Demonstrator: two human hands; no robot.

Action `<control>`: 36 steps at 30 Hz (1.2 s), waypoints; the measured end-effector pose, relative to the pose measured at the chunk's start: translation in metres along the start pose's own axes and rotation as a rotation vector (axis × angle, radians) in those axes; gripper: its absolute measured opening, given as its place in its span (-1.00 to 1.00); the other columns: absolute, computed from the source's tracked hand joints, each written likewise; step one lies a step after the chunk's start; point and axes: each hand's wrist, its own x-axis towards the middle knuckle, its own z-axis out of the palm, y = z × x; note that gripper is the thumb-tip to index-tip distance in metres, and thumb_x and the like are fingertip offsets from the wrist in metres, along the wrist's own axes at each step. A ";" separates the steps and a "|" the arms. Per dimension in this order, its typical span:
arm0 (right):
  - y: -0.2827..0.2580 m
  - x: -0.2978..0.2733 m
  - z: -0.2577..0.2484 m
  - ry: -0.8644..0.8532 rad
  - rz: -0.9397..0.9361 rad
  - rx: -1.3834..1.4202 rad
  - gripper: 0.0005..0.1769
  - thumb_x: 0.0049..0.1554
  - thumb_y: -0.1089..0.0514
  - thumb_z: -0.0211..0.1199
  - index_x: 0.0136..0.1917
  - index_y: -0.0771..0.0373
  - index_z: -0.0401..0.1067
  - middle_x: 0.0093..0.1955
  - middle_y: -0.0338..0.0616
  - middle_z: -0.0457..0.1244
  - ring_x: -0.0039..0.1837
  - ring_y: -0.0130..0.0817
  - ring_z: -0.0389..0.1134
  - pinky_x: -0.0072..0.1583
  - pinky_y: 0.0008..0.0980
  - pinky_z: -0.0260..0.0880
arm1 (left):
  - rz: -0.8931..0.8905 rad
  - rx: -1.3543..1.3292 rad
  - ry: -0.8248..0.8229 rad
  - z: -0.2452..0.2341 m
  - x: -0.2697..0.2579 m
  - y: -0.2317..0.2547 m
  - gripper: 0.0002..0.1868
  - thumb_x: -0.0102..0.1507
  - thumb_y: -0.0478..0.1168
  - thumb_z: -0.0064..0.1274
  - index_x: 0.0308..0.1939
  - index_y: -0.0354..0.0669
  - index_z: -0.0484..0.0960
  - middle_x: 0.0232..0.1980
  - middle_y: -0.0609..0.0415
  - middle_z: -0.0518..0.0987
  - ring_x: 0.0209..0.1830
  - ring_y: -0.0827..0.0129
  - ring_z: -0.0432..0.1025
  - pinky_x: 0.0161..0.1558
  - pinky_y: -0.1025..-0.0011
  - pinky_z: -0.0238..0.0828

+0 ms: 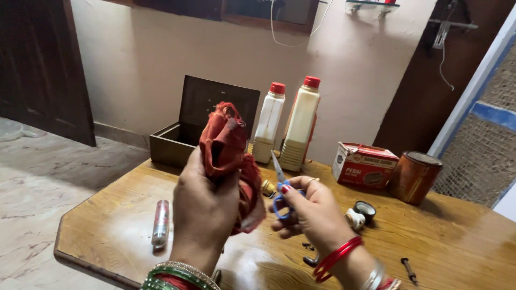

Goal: The person wipes several small mechanical parts with a red cloth on a wooden table. They handle items such as a screwdriver, scissors, a wrench, and small metal rings one at a time, wiping each and placing them back on the table.

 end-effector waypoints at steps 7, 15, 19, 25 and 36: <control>0.023 0.014 0.039 -0.160 -0.212 0.246 -0.76 0.29 0.15 0.04 0.14 0.28 0.43 -0.26 -0.23 0.36 -0.29 -0.53 0.34 -0.23 -0.51 0.34 | -0.171 -0.242 -0.138 0.026 0.000 -0.020 -0.69 0.15 -0.27 0.15 -0.01 -0.18 0.61 -0.19 0.09 0.74 -0.20 0.49 0.61 -0.14 0.43 0.53; 0.032 0.024 0.056 -0.288 -0.237 0.296 -0.73 0.30 0.20 0.05 0.18 0.37 0.43 -0.15 -0.23 0.41 -0.19 -0.55 0.38 -0.13 -0.52 0.42 | -0.379 -0.437 -0.022 0.020 0.018 -0.031 -0.79 0.16 -0.38 0.13 -0.11 -0.28 0.65 -0.23 0.06 0.68 -0.30 0.43 0.53 -0.25 0.40 0.49; 0.049 0.035 0.055 -0.328 -0.298 0.231 -0.74 0.40 0.18 0.06 0.23 0.38 0.44 -0.16 -0.11 0.38 -0.27 -0.42 0.32 -0.24 -0.42 0.37 | -0.455 -0.491 0.018 0.019 0.018 -0.034 -0.80 0.19 -0.36 0.13 -0.11 -0.27 0.64 -0.23 0.03 0.68 -0.33 0.36 0.52 -0.29 0.33 0.46; 0.028 0.029 0.049 -0.171 -0.133 0.335 -0.71 0.27 0.30 -0.05 0.18 0.39 0.41 -0.12 -0.22 0.40 -0.21 -0.64 0.39 -0.15 -0.66 0.43 | -0.222 -0.303 -0.076 0.036 0.004 -0.038 -0.68 0.13 -0.38 0.16 -0.02 -0.15 0.61 -0.19 0.12 0.72 -0.23 0.51 0.59 -0.17 0.47 0.53; 0.033 0.009 0.045 -0.411 -0.134 0.145 -0.71 0.30 0.15 0.03 0.21 0.30 0.40 -0.34 -0.19 0.33 -0.48 -0.49 0.31 -0.45 -0.46 0.31 | -0.421 -0.439 0.085 0.019 0.019 -0.044 -0.79 0.18 -0.36 0.17 -0.10 -0.24 0.65 -0.20 0.06 0.71 -0.29 0.36 0.56 -0.24 0.32 0.52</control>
